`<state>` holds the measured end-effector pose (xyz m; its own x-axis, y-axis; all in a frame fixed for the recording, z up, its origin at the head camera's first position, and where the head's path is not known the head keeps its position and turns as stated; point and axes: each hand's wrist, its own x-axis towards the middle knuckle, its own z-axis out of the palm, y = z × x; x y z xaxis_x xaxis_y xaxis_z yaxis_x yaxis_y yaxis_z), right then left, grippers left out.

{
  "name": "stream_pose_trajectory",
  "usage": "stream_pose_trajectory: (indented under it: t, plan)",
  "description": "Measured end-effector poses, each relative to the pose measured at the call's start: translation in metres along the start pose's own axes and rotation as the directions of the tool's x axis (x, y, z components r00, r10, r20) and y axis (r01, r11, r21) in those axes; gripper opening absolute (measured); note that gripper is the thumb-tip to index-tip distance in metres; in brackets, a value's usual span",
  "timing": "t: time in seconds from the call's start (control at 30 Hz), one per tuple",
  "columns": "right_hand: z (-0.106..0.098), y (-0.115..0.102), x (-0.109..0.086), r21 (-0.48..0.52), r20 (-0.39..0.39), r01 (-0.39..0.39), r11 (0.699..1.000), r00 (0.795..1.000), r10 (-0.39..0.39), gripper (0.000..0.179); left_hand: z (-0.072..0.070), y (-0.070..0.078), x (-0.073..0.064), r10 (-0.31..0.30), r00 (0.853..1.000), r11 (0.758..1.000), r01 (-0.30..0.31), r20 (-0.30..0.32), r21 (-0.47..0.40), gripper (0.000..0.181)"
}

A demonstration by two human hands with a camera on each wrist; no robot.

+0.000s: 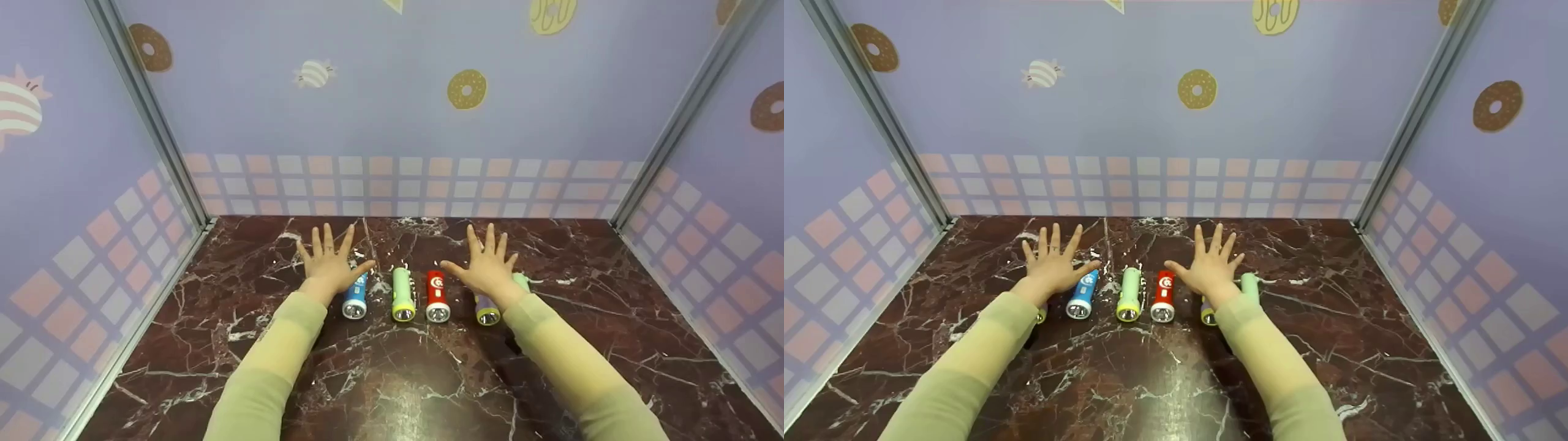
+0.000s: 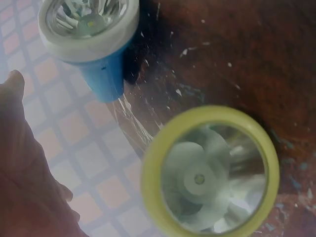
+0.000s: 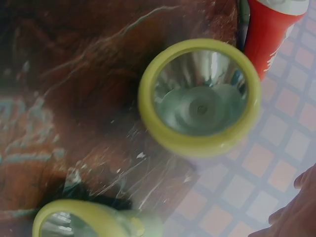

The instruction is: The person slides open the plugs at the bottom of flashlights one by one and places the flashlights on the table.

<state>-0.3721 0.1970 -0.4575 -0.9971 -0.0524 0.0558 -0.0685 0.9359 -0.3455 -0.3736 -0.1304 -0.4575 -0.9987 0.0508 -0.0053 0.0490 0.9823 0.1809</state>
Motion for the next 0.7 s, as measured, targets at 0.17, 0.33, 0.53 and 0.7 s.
stream_pose_trajectory:
  t: [0.17,0.33,0.53,0.7]
  plan:
    - [0.002,-0.007,0.0,-0.007,0.006,0.0,1.0,1.0,0.0,0.112,-0.001,-0.004,-0.001,-0.008,1.0,1.0,0.008,0.003,0.007,0.096]
    - [0.003,-0.014,0.0,0.002,0.02,0.002,1.0,1.0,-0.002,0.111,-0.003,-0.007,-0.002,-0.017,1.0,1.0,0.017,0.009,-0.019,0.098]
    - [0.006,-0.025,0.0,-0.001,0.03,0.01,1.0,1.0,-0.01,0.11,-0.004,-0.013,-0.005,-0.03,0.999,0.999,0.03,0.014,-0.015,0.098]
    - [0.007,-0.036,0.001,-0.008,0.033,0.027,1.0,0.999,-0.027,0.11,-0.007,-0.019,-0.007,-0.035,0.999,0.998,0.036,0.017,-0.048,0.098]
